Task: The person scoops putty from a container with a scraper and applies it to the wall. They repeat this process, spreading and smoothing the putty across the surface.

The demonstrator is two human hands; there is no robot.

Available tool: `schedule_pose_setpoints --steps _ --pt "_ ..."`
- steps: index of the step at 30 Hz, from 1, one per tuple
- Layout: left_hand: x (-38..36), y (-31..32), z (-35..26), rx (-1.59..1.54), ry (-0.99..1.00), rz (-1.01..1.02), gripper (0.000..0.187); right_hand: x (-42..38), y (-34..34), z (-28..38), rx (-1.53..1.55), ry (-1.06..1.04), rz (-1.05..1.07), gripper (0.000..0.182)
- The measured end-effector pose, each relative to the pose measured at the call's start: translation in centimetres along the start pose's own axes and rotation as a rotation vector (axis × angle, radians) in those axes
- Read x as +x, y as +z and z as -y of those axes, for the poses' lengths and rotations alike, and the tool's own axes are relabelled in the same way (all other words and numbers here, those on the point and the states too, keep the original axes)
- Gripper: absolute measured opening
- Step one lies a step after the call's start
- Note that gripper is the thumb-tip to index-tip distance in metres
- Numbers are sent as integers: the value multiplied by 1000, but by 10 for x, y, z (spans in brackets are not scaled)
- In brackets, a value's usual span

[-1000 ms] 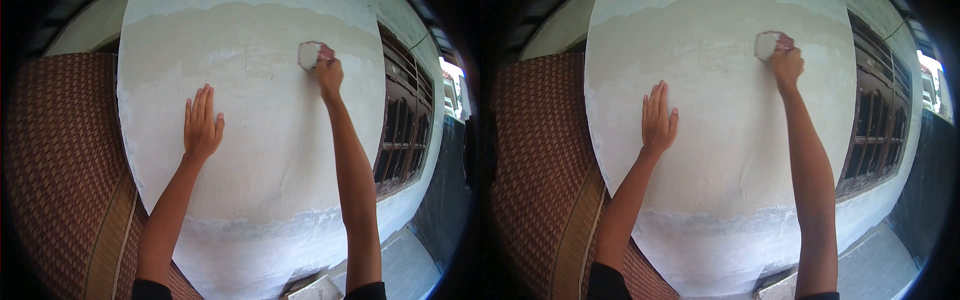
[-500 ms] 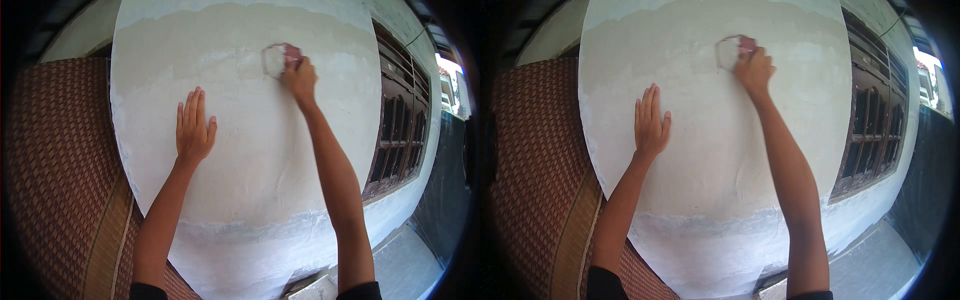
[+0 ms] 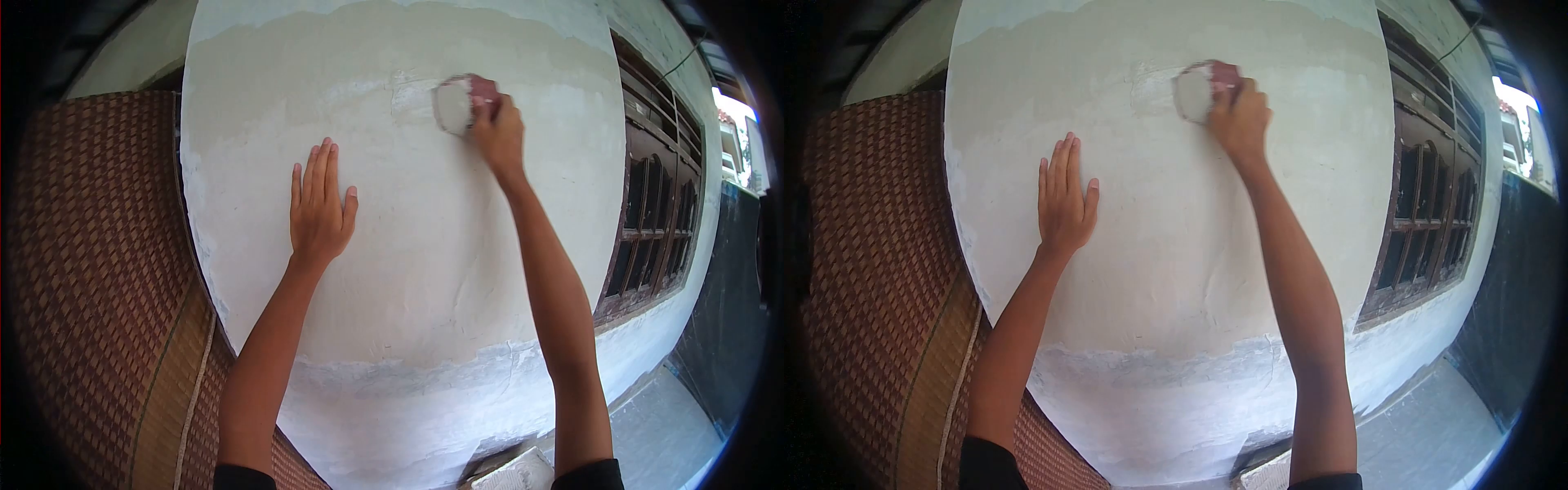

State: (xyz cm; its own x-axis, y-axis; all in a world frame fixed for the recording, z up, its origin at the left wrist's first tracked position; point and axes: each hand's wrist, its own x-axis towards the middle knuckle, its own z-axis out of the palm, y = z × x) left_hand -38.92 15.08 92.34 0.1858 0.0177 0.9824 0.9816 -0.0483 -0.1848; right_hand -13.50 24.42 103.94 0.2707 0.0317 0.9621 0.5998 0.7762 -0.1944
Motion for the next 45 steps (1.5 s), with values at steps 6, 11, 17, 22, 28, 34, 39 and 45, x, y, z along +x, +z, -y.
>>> schedule_pose_setpoints --steps 6,11,17,22,28,34,39,45 --pt "-1 5 -7 51 -17 -4 59 11 -46 -16 326 293 -76 33" --pt "-2 6 -5 37 -15 3 59 -3 -8 16 218 24 128 36" --pt "-3 6 -6 42 -10 6 59 16 -30 -27 73 270 -51 37" --pt "-2 10 -8 66 -21 19 59 18 -3 16 351 59 -74 30" --pt "-3 10 -6 -25 -3 13 61 29 31 52 268 37 72 38" --pt "-5 12 -8 14 -2 18 60 52 -4 -24 -53 174 -79 40" --pt "-5 18 -14 54 -26 -6 59 37 -45 -25 249 357 -190 38" --pt "-9 20 -9 -16 -6 6 62 13 28 35 240 -51 20 36"
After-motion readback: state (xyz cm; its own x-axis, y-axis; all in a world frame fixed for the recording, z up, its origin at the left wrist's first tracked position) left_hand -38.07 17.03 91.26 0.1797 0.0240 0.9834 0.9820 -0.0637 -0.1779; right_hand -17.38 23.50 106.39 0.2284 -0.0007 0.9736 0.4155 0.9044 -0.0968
